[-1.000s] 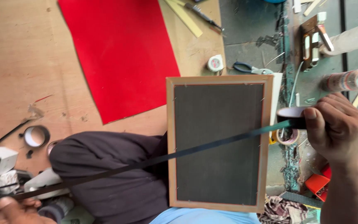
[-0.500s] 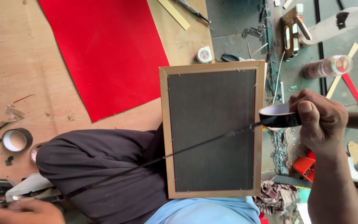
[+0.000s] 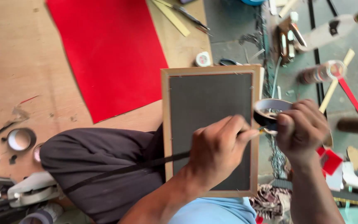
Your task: The user is applying black tape to the edges of a picture frame while sitting on the floor.
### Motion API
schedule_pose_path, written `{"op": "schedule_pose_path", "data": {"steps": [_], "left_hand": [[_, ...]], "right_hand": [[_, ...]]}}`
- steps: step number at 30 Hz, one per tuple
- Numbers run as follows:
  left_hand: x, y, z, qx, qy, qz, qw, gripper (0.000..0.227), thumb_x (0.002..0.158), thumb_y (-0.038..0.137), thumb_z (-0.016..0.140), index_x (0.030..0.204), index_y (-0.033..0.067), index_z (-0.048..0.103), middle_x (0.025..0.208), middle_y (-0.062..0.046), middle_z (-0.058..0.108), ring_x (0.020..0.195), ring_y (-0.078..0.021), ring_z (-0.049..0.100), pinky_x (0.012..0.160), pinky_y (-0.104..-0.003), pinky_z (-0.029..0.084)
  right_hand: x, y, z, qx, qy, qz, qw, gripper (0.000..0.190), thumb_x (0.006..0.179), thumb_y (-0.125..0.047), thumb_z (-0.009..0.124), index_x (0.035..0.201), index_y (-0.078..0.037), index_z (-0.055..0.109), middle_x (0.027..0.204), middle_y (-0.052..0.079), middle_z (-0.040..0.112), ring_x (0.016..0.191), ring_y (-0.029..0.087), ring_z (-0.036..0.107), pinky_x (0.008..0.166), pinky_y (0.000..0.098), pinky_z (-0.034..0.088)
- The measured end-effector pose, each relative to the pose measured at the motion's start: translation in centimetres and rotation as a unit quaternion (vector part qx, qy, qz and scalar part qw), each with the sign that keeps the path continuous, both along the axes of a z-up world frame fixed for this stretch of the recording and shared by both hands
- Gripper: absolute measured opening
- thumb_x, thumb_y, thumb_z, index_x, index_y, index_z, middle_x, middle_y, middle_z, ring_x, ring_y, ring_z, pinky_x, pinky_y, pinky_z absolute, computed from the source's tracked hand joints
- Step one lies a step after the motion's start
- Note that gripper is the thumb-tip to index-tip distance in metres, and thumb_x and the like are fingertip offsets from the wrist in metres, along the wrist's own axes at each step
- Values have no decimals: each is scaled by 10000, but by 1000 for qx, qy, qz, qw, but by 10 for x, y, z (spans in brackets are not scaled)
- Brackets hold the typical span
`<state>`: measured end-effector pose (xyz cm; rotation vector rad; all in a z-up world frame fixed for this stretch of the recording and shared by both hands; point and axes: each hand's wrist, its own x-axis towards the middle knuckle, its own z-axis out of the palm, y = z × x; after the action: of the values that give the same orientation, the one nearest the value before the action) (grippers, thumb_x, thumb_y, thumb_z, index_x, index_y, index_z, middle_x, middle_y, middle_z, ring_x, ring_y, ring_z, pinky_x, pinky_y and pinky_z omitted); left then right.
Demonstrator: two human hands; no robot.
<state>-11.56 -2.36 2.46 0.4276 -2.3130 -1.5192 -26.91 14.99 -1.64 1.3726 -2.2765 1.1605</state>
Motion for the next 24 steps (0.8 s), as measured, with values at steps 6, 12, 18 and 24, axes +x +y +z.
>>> {"op": "schedule_pose_path", "data": {"steps": [6,12,18,24], "left_hand": [[60,-42,12,63,16,56,996,134,947,124,749,870,50,668,705,-56,655,555,-136,612,500,-296,480],[141,-85,-22,152,-104,155,971,121,956,71,694,846,23,683,666,33,583,608,-32,479,544,-210,396],[212,-120,-62,132,-91,171,972,79,964,59,658,912,1,646,799,9,616,749,-38,549,708,-180,440],[278,-139,-92,29,-53,272,960,162,1070,57,680,926,1,631,852,-26,626,818,-48,549,841,-150,433]], "right_hand": [[-32,27,-37,-51,-17,-52,997,490,1186,-212,548,744,-2,525,639,86,505,574,194,519,589,315,401],[-31,21,-23,-39,-89,-56,994,525,1197,-249,500,741,8,533,634,59,496,573,141,483,567,292,344],[-20,6,-7,-33,-79,-36,996,513,1176,-252,476,729,-6,530,615,62,465,553,155,449,565,304,327],[-12,-1,-7,-22,-92,-3,996,505,1143,-259,472,711,-5,535,604,64,440,527,165,440,556,311,315]]}}
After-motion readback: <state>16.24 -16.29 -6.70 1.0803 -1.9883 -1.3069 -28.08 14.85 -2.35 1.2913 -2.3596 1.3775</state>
